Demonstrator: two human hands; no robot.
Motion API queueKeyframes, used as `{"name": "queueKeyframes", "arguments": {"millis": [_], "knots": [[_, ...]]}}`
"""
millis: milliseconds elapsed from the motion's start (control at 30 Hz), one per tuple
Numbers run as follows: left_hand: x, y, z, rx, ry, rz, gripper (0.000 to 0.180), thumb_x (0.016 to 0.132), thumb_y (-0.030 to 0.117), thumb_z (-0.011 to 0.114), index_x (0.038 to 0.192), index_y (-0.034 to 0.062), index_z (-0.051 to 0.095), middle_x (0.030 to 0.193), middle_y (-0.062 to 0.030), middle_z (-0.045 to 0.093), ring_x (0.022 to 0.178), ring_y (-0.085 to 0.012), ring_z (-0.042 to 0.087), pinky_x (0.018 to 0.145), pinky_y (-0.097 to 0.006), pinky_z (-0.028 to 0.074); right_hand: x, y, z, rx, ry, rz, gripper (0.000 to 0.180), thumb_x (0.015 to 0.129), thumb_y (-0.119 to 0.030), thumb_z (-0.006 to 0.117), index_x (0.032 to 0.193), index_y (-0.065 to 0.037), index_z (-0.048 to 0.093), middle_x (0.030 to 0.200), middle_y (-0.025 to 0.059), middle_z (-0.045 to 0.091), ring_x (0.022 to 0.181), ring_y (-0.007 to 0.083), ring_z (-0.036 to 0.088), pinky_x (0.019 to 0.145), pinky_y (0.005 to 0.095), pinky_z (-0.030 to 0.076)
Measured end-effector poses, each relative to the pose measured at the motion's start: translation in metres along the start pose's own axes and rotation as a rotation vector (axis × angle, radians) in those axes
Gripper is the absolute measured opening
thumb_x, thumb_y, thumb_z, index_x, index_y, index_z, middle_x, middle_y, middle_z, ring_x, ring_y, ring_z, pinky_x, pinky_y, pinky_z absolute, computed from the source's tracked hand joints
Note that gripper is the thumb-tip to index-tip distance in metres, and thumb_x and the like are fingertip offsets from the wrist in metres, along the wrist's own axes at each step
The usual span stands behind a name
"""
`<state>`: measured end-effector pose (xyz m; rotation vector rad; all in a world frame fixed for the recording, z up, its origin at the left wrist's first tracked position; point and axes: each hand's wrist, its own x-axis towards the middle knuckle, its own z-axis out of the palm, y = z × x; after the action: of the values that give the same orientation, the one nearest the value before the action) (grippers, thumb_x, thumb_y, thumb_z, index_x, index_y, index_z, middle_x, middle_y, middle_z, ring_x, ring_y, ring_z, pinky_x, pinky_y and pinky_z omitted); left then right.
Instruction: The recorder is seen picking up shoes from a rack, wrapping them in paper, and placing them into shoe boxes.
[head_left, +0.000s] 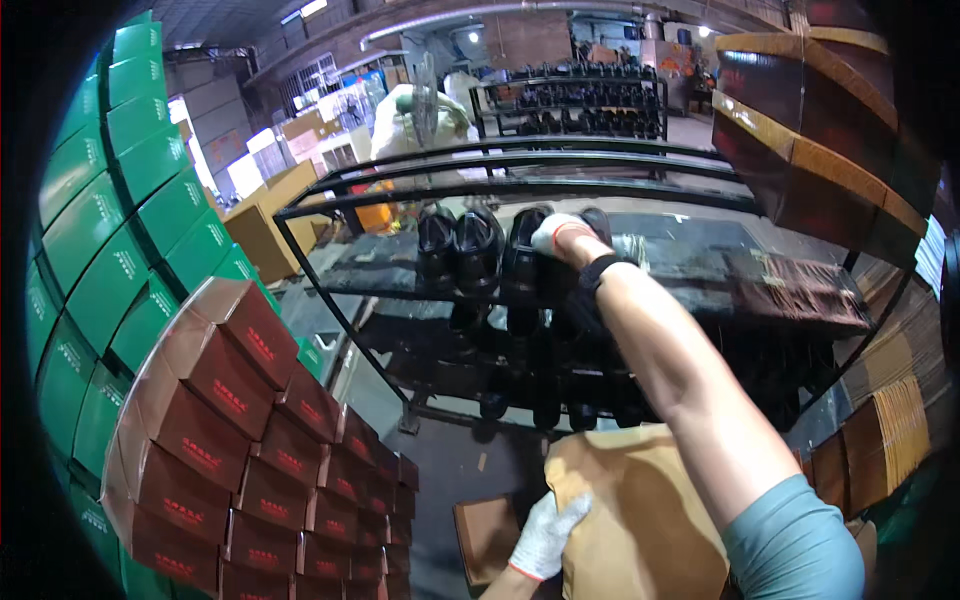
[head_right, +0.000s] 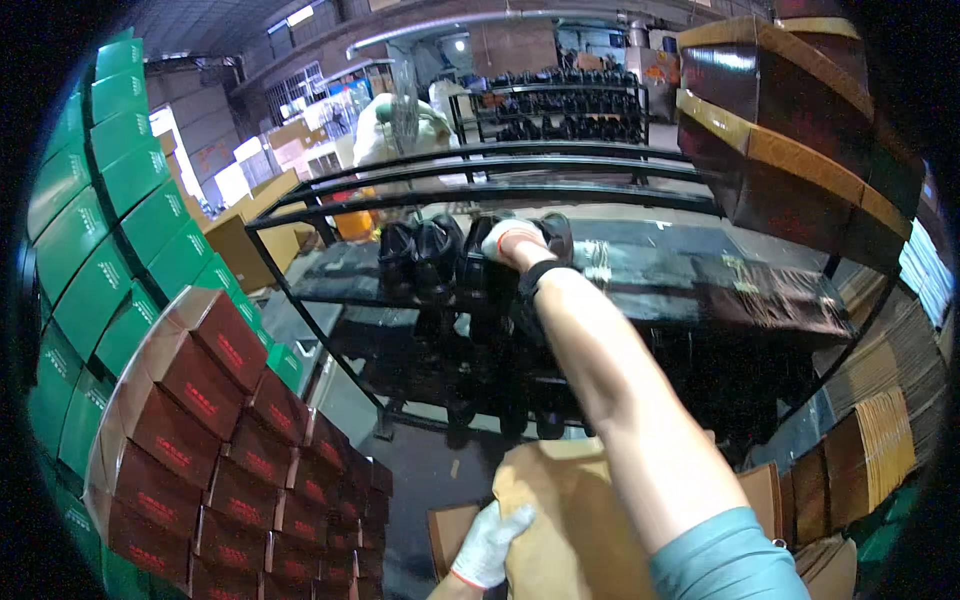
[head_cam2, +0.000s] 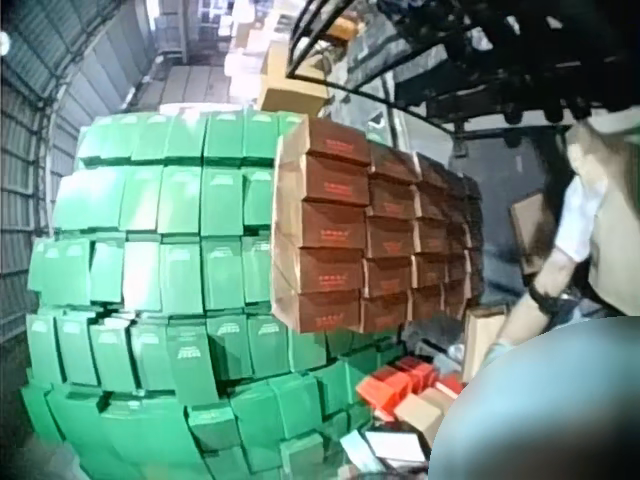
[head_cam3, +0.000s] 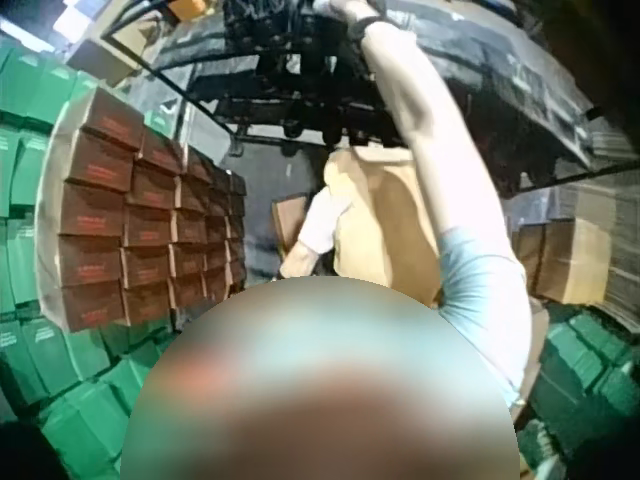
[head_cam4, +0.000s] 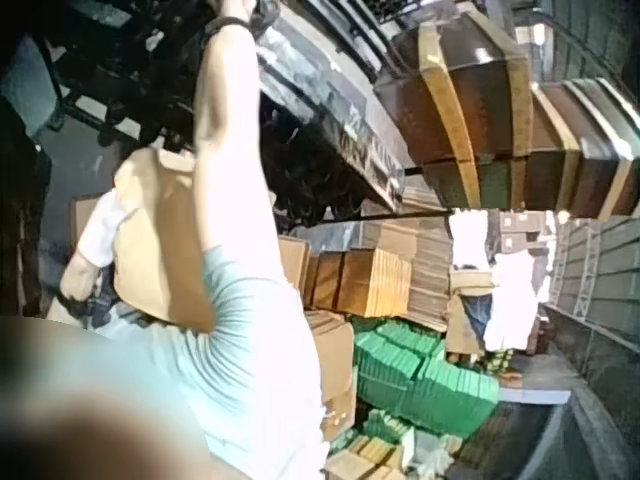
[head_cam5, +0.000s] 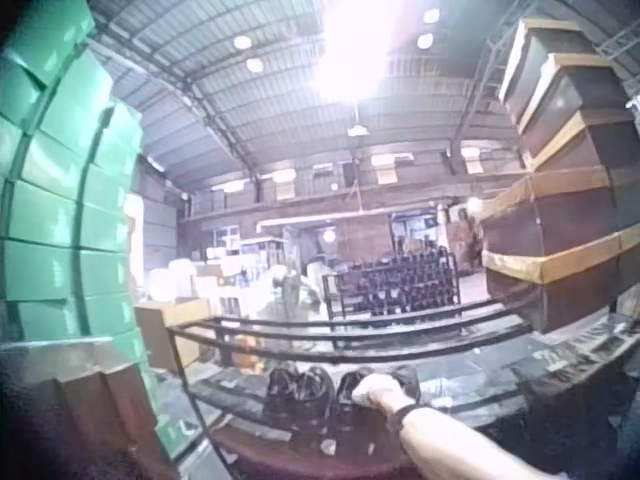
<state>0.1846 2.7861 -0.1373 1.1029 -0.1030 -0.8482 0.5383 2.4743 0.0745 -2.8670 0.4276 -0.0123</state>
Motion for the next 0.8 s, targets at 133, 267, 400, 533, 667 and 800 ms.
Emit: {"name": "queueKeyframes", "arguments": {"millis": [133, 267, 400, 533, 667, 800], "knots": [[-0.011, 0.029, -0.021, -0.183, 0.05, 0.045, 0.041, 0.108, 0.016, 0.071, 0.146, 0.0019, 0.065, 0.13, -0.0061, 0.074, 0.118, -0.0169, 0.07, 0.103, -0.038, 0.058, -0.092, 0.043, -0.005, 0.301, 0.019, -0.321, 0.032, 0.104, -0.014, 0.056, 0.123, -0.008, 0.082, 0.115, 0.0175, 0.082, 0.111, 0.0339, 0.079, 0.083, 0.0435, 0.062], [0.004, 0.044, -0.05, 0.284, 0.12, 0.13, 0.035, 0.109, 0.017, 0.07, 0.139, -0.0016, 0.069, 0.12, -0.0055, 0.076, 0.103, -0.0131, 0.07, 0.092, -0.031, 0.058, -0.337, 0.116, -0.043, 0.335, 0.213, -0.615, 0.028, 0.09, -0.011, 0.069, 0.112, 0.001, 0.081, 0.123, 0.0211, 0.077, 0.106, 0.0368, 0.073, 0.097, 0.0424, 0.059], [-0.007, 0.073, -0.041, 0.405, 0.069, 0.233, 0.037, 0.108, 0.017, 0.067, 0.137, -0.0062, 0.068, 0.122, -0.0124, 0.078, 0.106, -0.0177, 0.074, 0.095, -0.034, 0.059, -0.509, 0.085, -0.026, 0.687, 0.113, 0.137, 0.057, 0.089, -0.013, 0.071, 0.141, 0.01, 0.07, 0.127, 0.0232, 0.079, 0.12, 0.0275, 0.076, 0.112, 0.0366, 0.055], [-0.032, 0.102, 0.055, 0.369, -0.332, -0.026, 0.052, 0.11, 0.022, 0.066, 0.153, -0.0057, 0.054, 0.129, -0.0174, 0.075, 0.109, -0.0189, 0.075, 0.093, -0.037, 0.062, -0.578, 0.093, 0.002, 0.474, 0.172, 0.181, 0.059, 0.091, -0.023, 0.075, 0.14, 0.009, 0.069, 0.14, 0.033, 0.071, 0.13, 0.0458, 0.071, 0.115, 0.0457, 0.053], [-0.008, -0.014, 0.12, 0.597, -0.577, -0.452, 0.105, 0.11, 0.042, 0.066, 0.174, -0.0101, 0.002, 0.14, -0.0301, 0.068, 0.123, -0.0278, 0.071, 0.094, -0.043, 0.062, -0.56, 0.106, -0.044, 0.281, 0.135, -0.103, 0.036, 0.082, -0.008, 0.072, 0.115, 0.004, 0.079, 0.122, 0.0197, 0.076, 0.107, 0.0412, 0.074, 0.099, 0.046, 0.059], [-0.054, 0.001, 0.154, 1.191, -0.786, 0.17, 0.078, 0.109, 0.036, 0.062, 0.161, -0.0161, 0.036, 0.086, -0.0295, 0.075, 0.085, -0.0461, 0.078, 0.078, -0.048, 0.063, -0.516, 0.106, -0.062, -0.45, 0.525, -0.41, 0.013, 0.066, -0.011, 0.079, 0.078, -0.008, 0.078, 0.106, 0.0087, 0.072, 0.116, 0.0362, 0.064, 0.097, 0.0499, 0.052]]}}
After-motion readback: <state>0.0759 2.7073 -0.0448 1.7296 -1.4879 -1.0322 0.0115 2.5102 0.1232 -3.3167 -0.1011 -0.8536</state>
